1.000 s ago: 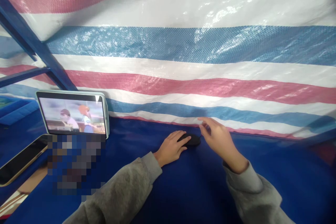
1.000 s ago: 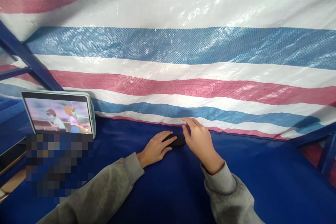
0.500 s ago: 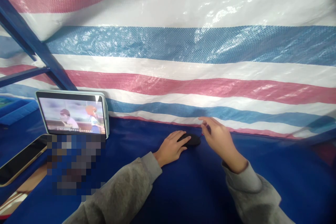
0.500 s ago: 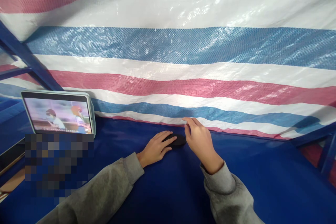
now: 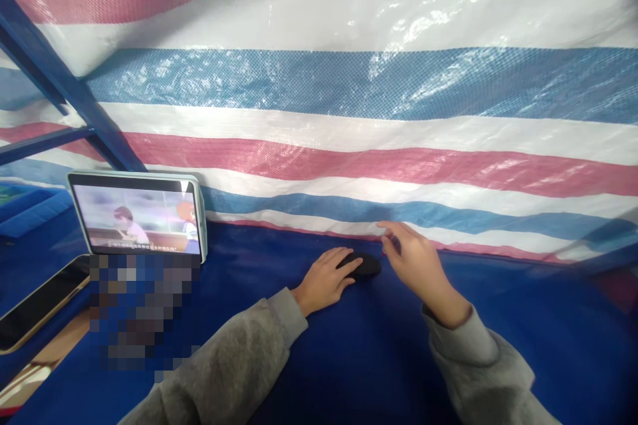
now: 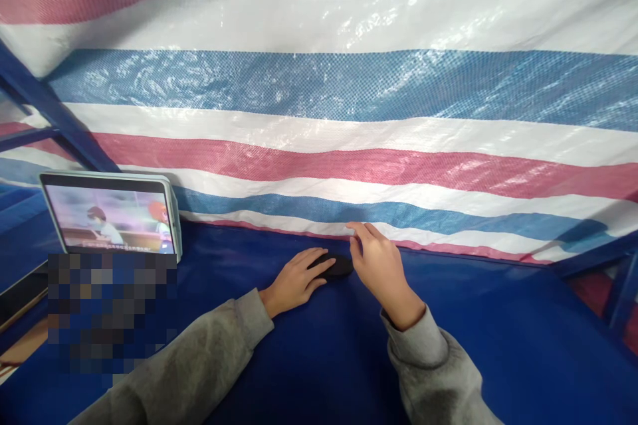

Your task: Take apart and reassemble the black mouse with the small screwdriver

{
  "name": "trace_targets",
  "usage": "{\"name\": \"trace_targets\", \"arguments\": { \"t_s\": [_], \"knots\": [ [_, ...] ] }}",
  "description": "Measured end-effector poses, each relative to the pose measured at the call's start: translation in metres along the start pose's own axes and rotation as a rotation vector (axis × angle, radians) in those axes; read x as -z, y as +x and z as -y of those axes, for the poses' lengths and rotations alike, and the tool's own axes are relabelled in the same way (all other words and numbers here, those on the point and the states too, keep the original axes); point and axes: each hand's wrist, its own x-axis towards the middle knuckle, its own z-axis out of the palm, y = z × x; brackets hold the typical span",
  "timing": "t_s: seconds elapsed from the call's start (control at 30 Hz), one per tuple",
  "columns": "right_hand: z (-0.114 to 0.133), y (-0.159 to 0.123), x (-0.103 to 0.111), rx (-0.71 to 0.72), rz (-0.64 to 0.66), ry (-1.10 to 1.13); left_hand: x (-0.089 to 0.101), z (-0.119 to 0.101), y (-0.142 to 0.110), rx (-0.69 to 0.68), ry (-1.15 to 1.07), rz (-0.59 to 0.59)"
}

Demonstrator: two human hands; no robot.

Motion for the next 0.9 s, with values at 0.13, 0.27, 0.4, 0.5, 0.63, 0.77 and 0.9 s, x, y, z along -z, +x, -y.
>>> {"name": "trace_targets", "arguments": {
  "t_s": [0.13,0.27,0.4,0.5,0.63,0.77,0.9],
  "knots": [
    [0.0012,0.0001,0.0012,0.003,0.009,0.003,-0.0004,0.0003,0.0000,-0.007,-0.001,-0.009],
    [0.0028,0.0001,0.0020,0.002,0.008,0.001,0.0011,-0.0009,0.0005,-0.007,-0.004,-0.012],
    [0.0036,0.0000,0.0022,-0.010,-0.017,-0.002,0.0020,-0.0016,0.0005,-0.002,-0.009,-0.006],
    [0.0040,-0.0001,0.0024,-0.005,-0.021,0.001,0.0013,-0.0008,0.0003,0.001,-0.011,-0.002],
    [0.0038,-0.0001,0.0024,-0.013,-0.014,-0.012,0.0013,-0.0003,0.0005,0.004,-0.011,0.000],
    [0.0027,0.0000,0.0016,-0.018,-0.015,-0.007,0.0023,-0.0008,0.0009,0.005,-0.010,0.006],
    [0.0033,-0.0003,0.0012,-0.018,-0.022,-0.006,0.0019,-0.0009,0.0007,0.007,-0.009,0.006]
  ]
}}
